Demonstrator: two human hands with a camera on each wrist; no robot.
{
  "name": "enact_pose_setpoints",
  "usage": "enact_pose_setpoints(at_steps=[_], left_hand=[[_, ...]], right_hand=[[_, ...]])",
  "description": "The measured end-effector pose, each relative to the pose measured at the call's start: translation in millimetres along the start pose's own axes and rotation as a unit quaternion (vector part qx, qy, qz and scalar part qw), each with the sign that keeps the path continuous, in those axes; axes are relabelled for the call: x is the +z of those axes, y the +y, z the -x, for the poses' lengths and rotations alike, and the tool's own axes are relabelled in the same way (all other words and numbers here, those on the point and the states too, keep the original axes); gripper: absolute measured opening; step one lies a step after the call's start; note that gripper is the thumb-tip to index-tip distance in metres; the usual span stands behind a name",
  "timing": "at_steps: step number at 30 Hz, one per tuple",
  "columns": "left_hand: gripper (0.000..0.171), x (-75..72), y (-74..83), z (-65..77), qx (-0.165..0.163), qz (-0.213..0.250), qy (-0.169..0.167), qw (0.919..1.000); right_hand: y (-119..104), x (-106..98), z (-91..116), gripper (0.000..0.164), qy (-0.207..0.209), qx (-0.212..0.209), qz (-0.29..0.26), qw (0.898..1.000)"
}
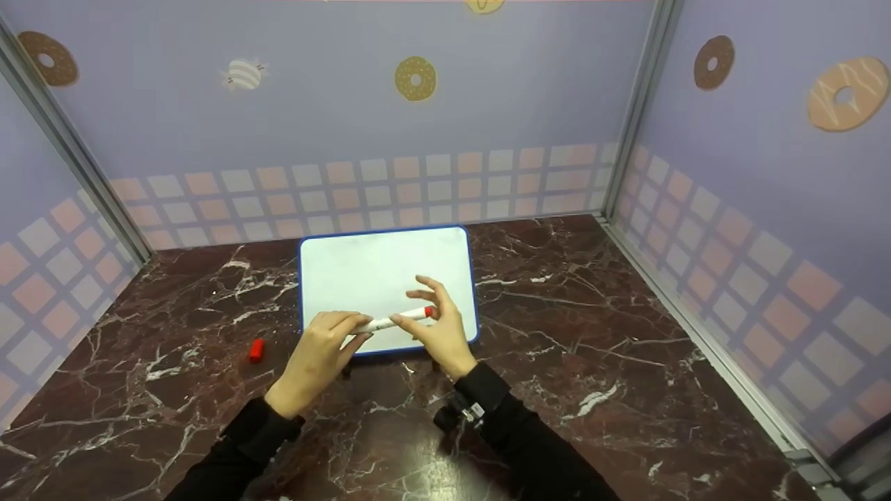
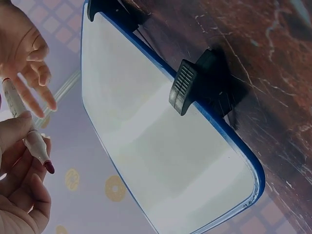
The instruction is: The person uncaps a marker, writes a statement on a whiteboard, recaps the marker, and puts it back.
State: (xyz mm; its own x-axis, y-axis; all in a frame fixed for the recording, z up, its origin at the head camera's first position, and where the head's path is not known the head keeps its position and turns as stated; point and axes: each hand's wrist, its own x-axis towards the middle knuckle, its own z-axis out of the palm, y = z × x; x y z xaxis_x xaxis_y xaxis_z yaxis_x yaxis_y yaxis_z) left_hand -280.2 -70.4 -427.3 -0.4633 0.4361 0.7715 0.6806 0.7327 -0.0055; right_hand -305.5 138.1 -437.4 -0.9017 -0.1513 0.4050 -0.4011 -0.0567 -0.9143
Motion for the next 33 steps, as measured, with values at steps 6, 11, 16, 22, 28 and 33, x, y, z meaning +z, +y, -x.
enact_pose_setpoints(at_steps=[6, 11, 16, 22, 28, 33], left_hand=[[0.018, 0.4, 2.1, 0.4, 0.002, 0.003, 0.002, 1.0], [0.019, 1.7, 3.2, 1.4, 0.009, 0.005, -0.002, 0.9999], [0.02, 1.3, 4.3, 1.1, 0.01, 0.004, -0.005, 0.9999], [0.02, 1.6, 4.1, 1.2, 0.008, 0.001, -0.008, 0.9999], [0.022, -0.3, 4.7, -0.2, 0.006, 0.003, -0.008, 0.9999], [0.028, -6.4, -0.5, -2.3, -0.012, 0.014, -0.012, 0.9998]], right_hand=[[10, 14, 6, 0.049, 0.009, 0.068, -0.134, 0.989], [15, 20, 11, 0.024, 0.005, 0.08, -0.158, 0.984], [15, 22, 13, 0.016, -0.001, 0.075, -0.17, 0.983], [14, 23, 13, 0.017, 0.003, 0.064, -0.174, 0.983], [12, 23, 12, 0.014, 0.004, 0.061, -0.17, 0.984], [10, 22, 10, 0.015, 0.005, 0.056, -0.172, 0.984]])
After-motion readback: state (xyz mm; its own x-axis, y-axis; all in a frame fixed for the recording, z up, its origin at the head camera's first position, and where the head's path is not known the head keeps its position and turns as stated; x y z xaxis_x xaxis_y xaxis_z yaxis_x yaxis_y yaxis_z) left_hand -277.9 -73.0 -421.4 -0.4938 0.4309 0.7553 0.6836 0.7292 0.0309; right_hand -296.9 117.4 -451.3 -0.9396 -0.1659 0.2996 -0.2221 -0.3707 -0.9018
